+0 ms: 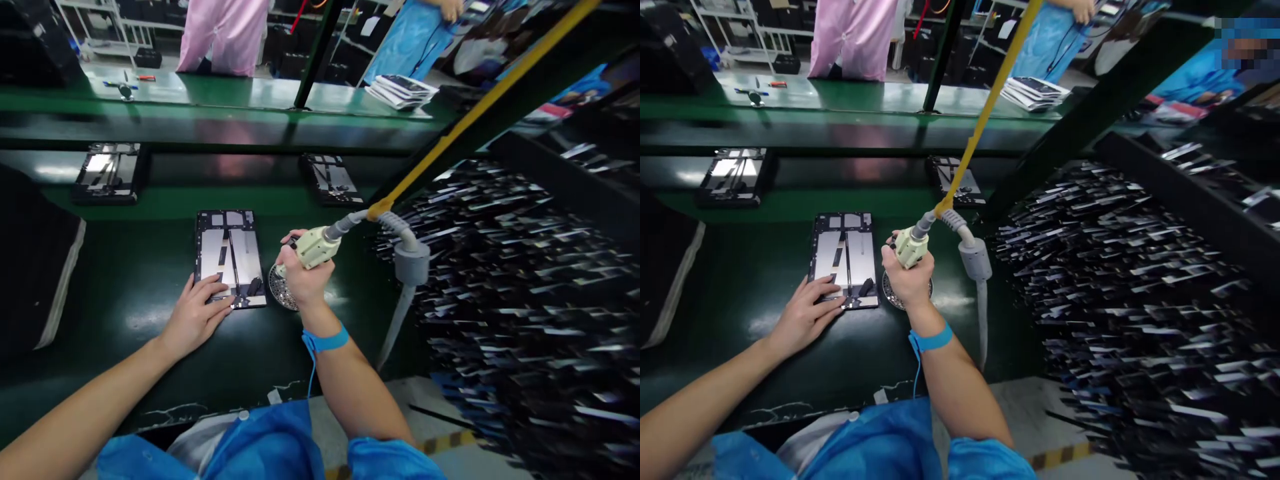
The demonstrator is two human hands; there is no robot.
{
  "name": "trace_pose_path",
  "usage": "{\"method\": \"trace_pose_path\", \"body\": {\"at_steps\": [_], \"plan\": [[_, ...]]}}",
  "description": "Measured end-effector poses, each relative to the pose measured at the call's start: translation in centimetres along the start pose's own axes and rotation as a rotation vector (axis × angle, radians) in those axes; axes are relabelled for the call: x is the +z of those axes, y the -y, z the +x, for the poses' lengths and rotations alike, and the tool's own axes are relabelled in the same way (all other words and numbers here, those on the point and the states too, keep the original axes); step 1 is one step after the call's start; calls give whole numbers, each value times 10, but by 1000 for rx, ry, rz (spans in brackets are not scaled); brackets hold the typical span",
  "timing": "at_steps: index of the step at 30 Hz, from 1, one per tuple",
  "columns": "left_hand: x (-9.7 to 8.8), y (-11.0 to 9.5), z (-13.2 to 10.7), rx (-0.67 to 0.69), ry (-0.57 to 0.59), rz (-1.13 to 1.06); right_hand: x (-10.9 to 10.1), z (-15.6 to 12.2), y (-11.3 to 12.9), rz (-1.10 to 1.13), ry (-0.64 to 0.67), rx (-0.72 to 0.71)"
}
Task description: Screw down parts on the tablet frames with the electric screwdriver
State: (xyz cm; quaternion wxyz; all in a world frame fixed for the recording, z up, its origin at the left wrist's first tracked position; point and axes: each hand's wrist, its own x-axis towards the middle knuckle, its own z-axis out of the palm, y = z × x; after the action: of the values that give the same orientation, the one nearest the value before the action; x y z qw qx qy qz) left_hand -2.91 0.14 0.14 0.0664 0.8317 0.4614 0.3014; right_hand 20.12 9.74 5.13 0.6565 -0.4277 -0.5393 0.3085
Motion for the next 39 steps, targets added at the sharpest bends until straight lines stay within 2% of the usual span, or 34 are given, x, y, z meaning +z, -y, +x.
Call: {"method": "trace_pose_path", "body": {"at_steps": [22, 28, 31, 35, 37, 39], "plan": [[-2, -1, -1, -35, 36, -59, 5, -1, -4, -31, -11, 14], [5, -1, 4, -45, -1, -65, 6, 1, 17, 32, -44, -11], [8, -1, 6, -50, -8, -78, 13, -11, 33, 144, 45, -5], [9, -1, 7, -53, -28, -99, 26, -34, 39, 219, 299, 36], [9, 0, 7, -57, -28, -106, 31, -42, 36, 209, 350, 23], [9, -1, 7, -57, -21, -103, 33, -45, 31, 188, 346, 11]]}}
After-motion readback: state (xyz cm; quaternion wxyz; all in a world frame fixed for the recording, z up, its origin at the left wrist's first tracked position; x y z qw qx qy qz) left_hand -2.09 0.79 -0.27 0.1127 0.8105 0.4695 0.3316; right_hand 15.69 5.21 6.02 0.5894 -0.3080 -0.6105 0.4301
